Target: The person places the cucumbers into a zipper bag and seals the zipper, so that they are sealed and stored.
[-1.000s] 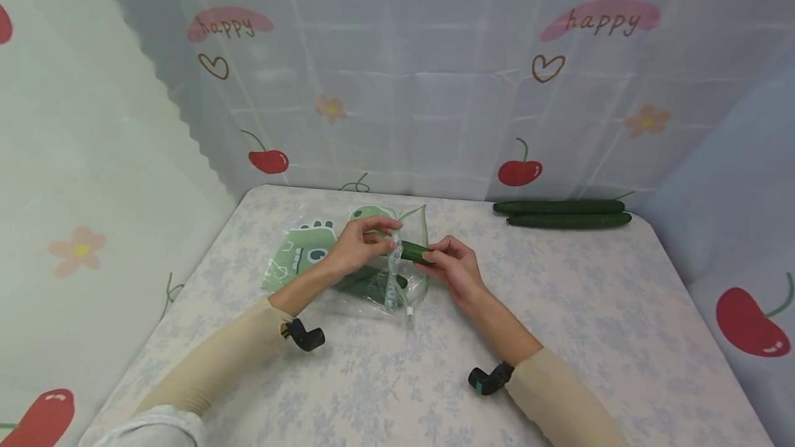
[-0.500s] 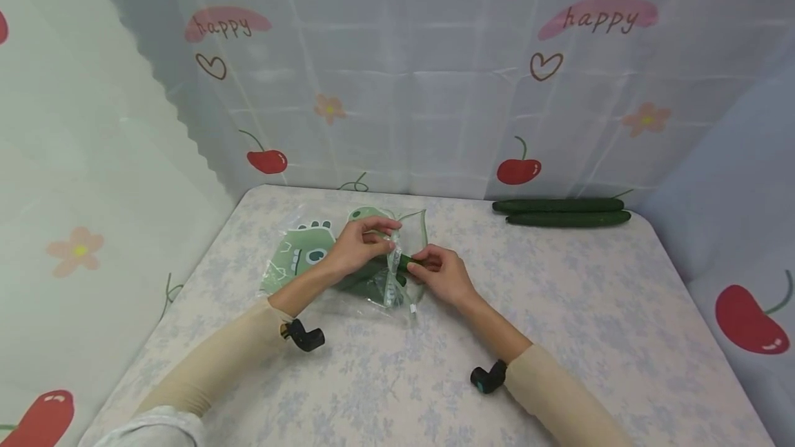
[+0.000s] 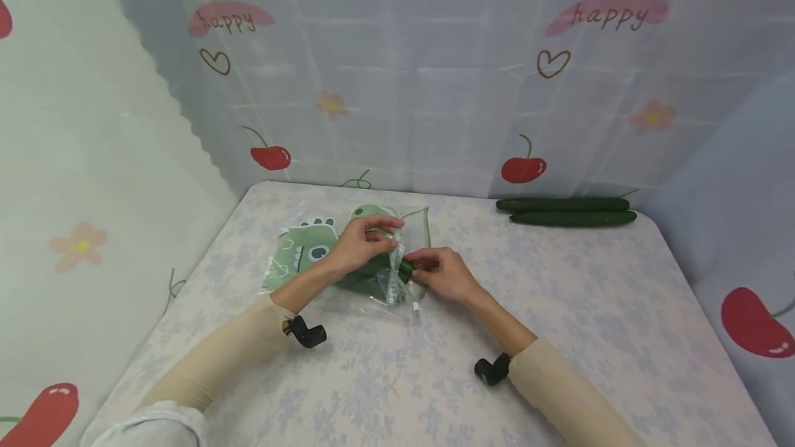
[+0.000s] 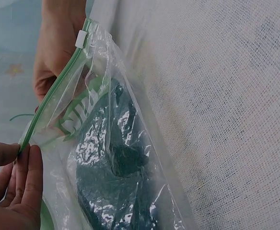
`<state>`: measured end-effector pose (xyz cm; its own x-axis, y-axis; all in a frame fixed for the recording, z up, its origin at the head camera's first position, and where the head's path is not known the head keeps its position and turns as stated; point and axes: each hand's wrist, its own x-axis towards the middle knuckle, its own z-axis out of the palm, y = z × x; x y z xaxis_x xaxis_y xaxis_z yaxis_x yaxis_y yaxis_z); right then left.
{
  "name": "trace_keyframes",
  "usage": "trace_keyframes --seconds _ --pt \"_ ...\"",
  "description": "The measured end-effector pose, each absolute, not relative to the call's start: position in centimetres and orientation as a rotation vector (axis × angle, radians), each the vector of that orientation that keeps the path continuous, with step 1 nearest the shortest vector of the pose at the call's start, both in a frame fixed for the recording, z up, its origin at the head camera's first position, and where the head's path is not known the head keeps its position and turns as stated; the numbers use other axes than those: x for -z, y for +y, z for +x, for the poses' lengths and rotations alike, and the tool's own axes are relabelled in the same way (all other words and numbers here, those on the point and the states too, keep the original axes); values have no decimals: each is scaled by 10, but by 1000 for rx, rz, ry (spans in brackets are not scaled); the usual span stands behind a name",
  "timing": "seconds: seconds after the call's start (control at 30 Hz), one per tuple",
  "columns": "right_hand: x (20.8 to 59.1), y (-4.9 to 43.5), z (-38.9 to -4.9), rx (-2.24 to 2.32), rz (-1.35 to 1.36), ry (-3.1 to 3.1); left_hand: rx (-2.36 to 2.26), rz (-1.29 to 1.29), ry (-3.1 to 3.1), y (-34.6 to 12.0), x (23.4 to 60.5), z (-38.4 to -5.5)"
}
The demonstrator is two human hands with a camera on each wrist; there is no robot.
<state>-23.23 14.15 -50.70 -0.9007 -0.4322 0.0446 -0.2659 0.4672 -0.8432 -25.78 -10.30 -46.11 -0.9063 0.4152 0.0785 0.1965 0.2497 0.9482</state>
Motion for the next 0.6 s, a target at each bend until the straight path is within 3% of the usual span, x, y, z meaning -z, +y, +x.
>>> trace_keyframes --seconds 0.3,0.6 --pt "504 146 -229 1444 -519 2542 -1726 567 2304 -100 462 -257" --pt "498 186 -230 1541 -461 2502 -1725 558 2299 -101 464 -256"
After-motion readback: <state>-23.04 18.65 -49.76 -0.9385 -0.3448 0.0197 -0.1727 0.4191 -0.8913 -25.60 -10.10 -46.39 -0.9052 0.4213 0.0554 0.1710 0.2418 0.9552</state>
